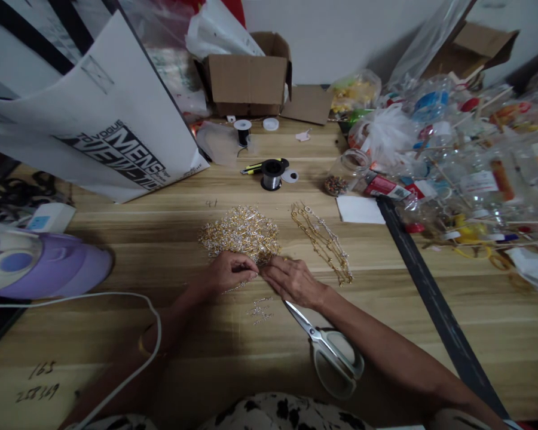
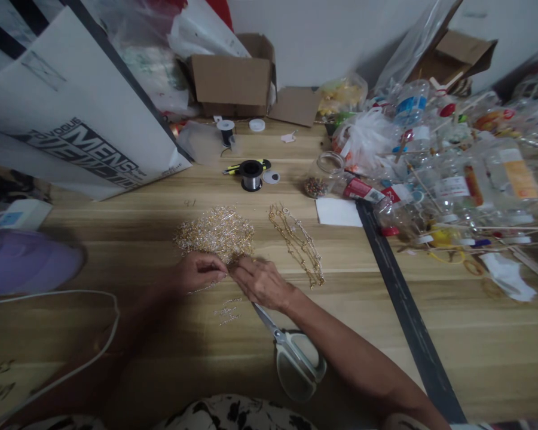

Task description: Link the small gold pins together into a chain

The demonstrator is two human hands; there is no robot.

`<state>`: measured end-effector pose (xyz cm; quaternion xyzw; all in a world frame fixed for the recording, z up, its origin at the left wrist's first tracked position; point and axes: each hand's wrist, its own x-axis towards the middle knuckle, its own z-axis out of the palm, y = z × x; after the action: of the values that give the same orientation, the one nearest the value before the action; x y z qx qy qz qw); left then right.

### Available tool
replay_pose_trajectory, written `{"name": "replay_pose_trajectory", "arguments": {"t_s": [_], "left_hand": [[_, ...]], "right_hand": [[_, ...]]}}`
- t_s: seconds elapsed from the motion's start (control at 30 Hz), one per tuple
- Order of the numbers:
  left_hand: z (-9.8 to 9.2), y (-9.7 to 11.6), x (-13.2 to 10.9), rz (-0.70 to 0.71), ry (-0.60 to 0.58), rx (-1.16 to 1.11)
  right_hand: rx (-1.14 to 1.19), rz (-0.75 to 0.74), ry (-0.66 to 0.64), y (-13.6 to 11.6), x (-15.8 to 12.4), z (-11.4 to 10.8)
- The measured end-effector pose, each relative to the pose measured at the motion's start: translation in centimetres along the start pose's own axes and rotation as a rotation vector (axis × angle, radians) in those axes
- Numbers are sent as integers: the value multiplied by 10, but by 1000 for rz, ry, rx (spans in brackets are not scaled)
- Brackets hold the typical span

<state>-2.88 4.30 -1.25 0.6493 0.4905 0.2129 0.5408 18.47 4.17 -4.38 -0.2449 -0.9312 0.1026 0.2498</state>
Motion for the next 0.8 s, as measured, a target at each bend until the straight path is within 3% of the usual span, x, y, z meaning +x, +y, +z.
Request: {"name": "replay_pose_trajectory", "arguments": {"t_s": [0.8], "left_hand": [[3, -8, 3, 44, -11, -2]], "right_hand": [[-16, -26, 5, 0, 2, -1]]}}
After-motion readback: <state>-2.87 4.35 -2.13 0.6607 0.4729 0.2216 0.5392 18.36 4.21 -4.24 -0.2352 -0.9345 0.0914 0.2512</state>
